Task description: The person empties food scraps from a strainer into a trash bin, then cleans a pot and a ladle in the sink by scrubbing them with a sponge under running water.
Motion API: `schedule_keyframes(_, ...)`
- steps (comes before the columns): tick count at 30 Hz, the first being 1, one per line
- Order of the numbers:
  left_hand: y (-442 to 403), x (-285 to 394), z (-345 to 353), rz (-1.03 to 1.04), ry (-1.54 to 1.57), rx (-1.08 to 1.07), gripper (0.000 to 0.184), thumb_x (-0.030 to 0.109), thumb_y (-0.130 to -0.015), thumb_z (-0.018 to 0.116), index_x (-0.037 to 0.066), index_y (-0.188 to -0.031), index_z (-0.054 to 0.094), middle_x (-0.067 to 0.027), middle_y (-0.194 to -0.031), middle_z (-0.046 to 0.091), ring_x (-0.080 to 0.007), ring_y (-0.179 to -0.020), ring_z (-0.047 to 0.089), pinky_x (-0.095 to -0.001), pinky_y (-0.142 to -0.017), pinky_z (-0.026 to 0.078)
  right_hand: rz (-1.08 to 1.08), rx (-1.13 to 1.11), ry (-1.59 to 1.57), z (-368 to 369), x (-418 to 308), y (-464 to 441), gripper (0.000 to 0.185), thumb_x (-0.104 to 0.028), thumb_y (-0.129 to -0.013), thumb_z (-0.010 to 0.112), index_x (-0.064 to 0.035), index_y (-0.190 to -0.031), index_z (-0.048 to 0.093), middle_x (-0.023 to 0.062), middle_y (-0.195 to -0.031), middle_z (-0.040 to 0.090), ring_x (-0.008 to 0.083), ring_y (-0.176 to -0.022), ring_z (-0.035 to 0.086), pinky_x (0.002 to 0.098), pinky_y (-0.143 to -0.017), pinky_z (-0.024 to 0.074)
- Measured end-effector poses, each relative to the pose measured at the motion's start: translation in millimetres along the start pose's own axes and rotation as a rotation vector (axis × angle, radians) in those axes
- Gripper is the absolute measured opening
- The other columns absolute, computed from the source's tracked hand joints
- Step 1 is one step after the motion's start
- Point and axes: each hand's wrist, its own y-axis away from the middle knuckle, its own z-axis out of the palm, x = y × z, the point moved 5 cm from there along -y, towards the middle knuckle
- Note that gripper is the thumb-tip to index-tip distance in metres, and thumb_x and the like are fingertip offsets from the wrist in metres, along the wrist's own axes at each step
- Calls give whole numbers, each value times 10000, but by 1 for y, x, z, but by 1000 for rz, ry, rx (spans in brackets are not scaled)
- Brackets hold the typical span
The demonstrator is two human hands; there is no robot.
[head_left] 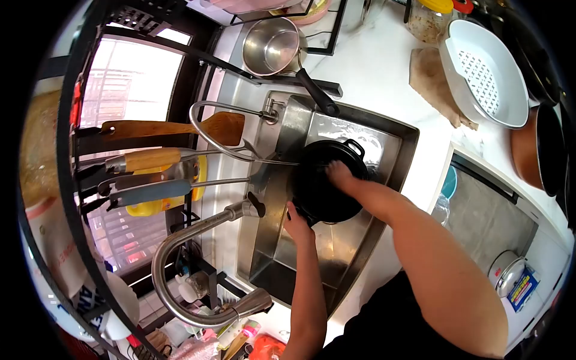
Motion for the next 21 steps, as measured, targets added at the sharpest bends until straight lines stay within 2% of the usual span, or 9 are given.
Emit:
schedule_keyframes(1,4,6,0,2,-1,11,343,324,-855,524,115,-604,422,56,-511,329,-59,-444,302,-238,-416,226,176,-103,51,18,-8,27,421,-246,-761,546,-56,-1136,506,74,-1116,537,207,-1095,458,395,-899,349)
schedule_keyframes(2,6,9,3,3,6,21,346,321,-857,522,116,-596,420,59,-507,329,-58,-443,304,-238,-414,225,132,-173,26,28,-28,38,396,-233,-755,543,-60,-1111,522,81,-1098,547,212,-1064,477,389,-874,368)
schedule_keyframes(5,-1,-5,-6,-3,67,33,351,325,-855,524,116,-592,423,60,-505,331,-57,-442,306,-237,-415,228,-301,-370,-338,-11,-93,24,327,-195,-738,534,-71,-1038,567,102,-1043,578,226,-973,535,371,-796,427)
schedule_keyframes(7,-4,-7,-10,2,88,50,357,332,-853,527,114,-588,427,60,-505,335,-58,-441,309,-237,-417,232,-212,-253,-487,-43,-85,-20,288,-170,-726,528,-78,-989,597,115,-1007,599,236,-912,573,359,-744,466)
schedule_keyframes(9,-8,-14,-23,-33,36,8,289,269,-847,552,-16,-893,556,-30,-763,562,-117,-650,510,-251,-560,412,-108,130,-279,-87,-33,3,280,-182,-739,519,-83,-989,598,131,-1048,575,245,-930,565,356,-739,474)
schedule_keyframes(12,-11,-12,-22,-25,33,30,283,278,-849,549,-4,-837,555,-1,-721,533,-73,-600,457,-226,-511,367,190,277,-403,5,-10,17,269,-100,-727,496,-41,-968,601,138,-1087,558,234,-945,560,364,-763,457)
schedule_keyframes(15,-4,-10,-16,-16,59,25,286,311,-840,557,51,-729,515,36,-613,450,-53,-517,386,-226,-456,299,-417,-331,-80,22,-83,38,249,-116,-737,483,-23,-923,619,155,-1035,580,280,-871,578,387,-748,462)
schedule_keyframes(17,-6,-7,-20,-10,44,39,318,333,-834,562,95,-643,475,57,-530,384,-51,-461,345,-235,-426,257,-341,-307,-486,-70,-99,27,229,-138,-725,498,-21,-862,640,161,-893,620,307,-738,600,397,-676,485)
schedule_keyframes(21,-6,-12,-25,-23,53,47,311,332,-841,551,95,-650,486,63,-534,381,-43,-461,339,-222,-423,252,130,208,-384,-31,8,-34,223,-216,-694,557,-50,-806,656,159,-800,627,284,-706,617,375,-605,506)
